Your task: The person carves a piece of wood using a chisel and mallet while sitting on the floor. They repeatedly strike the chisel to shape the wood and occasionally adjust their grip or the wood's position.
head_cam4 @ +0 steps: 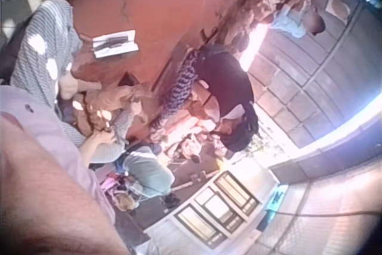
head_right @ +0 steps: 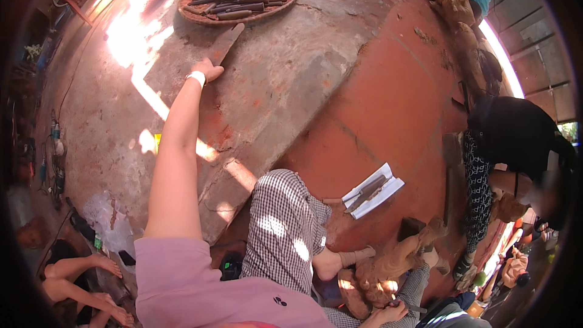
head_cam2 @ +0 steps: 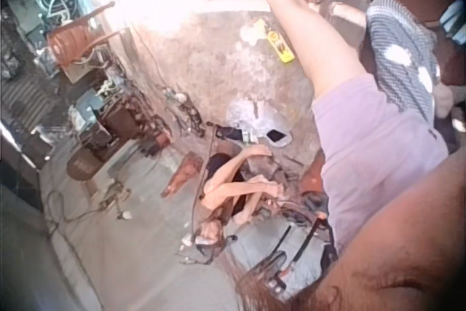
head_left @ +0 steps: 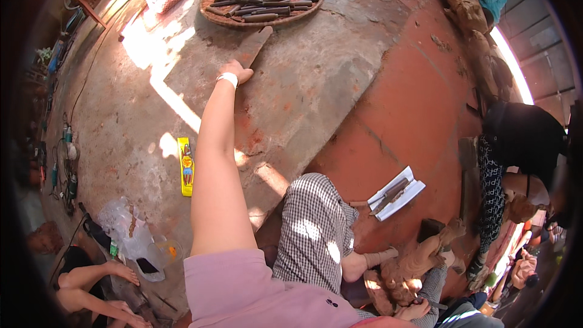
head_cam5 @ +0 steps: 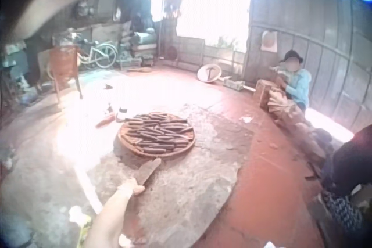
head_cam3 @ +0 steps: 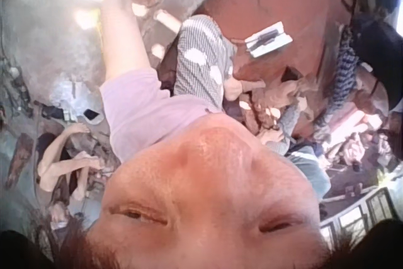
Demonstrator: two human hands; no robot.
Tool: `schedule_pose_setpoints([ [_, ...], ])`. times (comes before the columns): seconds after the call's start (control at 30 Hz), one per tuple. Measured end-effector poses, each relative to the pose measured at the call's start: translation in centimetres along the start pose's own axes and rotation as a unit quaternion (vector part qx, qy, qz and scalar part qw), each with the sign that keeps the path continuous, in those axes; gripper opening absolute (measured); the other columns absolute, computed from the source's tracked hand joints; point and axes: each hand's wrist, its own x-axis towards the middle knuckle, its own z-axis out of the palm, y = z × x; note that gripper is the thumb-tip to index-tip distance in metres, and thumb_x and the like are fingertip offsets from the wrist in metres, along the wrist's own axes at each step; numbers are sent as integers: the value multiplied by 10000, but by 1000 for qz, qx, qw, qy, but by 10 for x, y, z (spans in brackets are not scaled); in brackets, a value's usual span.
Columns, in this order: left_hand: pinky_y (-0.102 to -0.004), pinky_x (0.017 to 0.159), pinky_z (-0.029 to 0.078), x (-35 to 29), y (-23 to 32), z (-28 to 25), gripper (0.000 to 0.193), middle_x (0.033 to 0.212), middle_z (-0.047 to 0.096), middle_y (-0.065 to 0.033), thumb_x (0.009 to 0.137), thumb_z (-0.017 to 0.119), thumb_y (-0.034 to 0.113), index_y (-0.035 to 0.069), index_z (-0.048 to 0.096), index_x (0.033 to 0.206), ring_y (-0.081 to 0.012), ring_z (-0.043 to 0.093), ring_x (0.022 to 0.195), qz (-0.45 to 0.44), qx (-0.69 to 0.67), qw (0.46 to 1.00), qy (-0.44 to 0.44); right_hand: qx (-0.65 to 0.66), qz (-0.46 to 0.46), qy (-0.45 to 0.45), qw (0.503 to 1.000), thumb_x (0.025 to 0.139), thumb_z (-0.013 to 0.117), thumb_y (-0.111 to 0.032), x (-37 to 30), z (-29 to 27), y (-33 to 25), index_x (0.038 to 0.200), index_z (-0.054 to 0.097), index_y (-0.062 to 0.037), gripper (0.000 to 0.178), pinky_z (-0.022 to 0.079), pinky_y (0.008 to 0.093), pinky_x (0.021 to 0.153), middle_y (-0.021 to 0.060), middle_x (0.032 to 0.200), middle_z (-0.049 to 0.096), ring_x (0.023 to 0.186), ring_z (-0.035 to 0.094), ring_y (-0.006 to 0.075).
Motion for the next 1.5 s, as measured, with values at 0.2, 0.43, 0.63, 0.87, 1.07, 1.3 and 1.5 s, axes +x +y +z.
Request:
schedule_pose_setpoints([
  [0.2, -415, 1074, 379, -69, -49, -25, 531, 1387, 552, -119, 876, 645, 384, 58, 588, 1292, -225, 462, 1325, 53, -173, 963, -202, 30, 20, -36, 999, 857, 561, -64, -5, 1, -2, 798, 513, -82, 78, 266, 232, 403, -6, 595, 426, 448, 380, 91],
  [0.43, -414, 921, 493, -52, -109, -6, 760, 1252, 643, -169, 740, 756, 582, 34, 631, 1251, -324, 640, 1082, 42, 19, 986, -157, 41, 26, -44, 998, 880, 564, -86, -4, -4, 3, 791, 520, -90, 99, 277, 218, 418, -14, 604, 430, 462, 391, 78],
  [0.63, -446, 1187, 278, -72, -39, 24, 1371, 1590, 246, -238, 577, 778, 764, 56, 154, 1571, -376, 264, 1468, -34, -9, 999, -22, 64, 23, -57, 996, 868, 572, -54, -3, -8, 3, 772, 496, -92, 128, 291, 216, 423, -10, 608, 431, 469, 399, 81],
  [0.87, -656, 1173, 93, -30, -46, 84, 1319, 1642, 96, -193, 695, 777, 648, 146, -56, 1586, -348, 58, 1525, -33, -44, 998, 8, 95, 12, -85, 992, 891, 580, -59, 14, -10, 27, 810, 498, -84, 118, 296, 227, 416, 16, 638, 492, 470, 420, 87],
  [1.07, -660, 1161, 128, -28, -46, 75, 1249, 1631, 64, -246, 700, 765, 669, 246, 1, 1592, -394, 6, 1519, -94, -52, 994, -34, 98, -9, -89, 991, 851, 578, -6, 7, -10, 19, 800, 493, -69, 117, 333, 222, 441, 9, 636, 461, 483, 400, 85],
  [1.3, -724, 1129, 60, -59, -46, 76, 1128, 1644, 58, -204, 710, 746, 684, 394, 84, 1576, -377, -30, 1523, -31, -25, 998, -49, 108, -11, -102, 989, 880, 579, -28, 9, -7, 22, 830, 521, -64, 85, 334, 219, 439, 29, 678, 534, 482, 429, 83],
  [1.5, -683, 1160, 65, -72, -43, 71, 1032, 1639, 148, -170, 748, 637, 741, 288, 216, 1575, -346, 9, 1527, 22, 16, 1000, -8, 111, -12, -108, 988, 867, 592, -31, 8, -8, 21, 829, 532, -62, 77, 320, 221, 443, 21, 655, 515, 489, 425, 81],
])
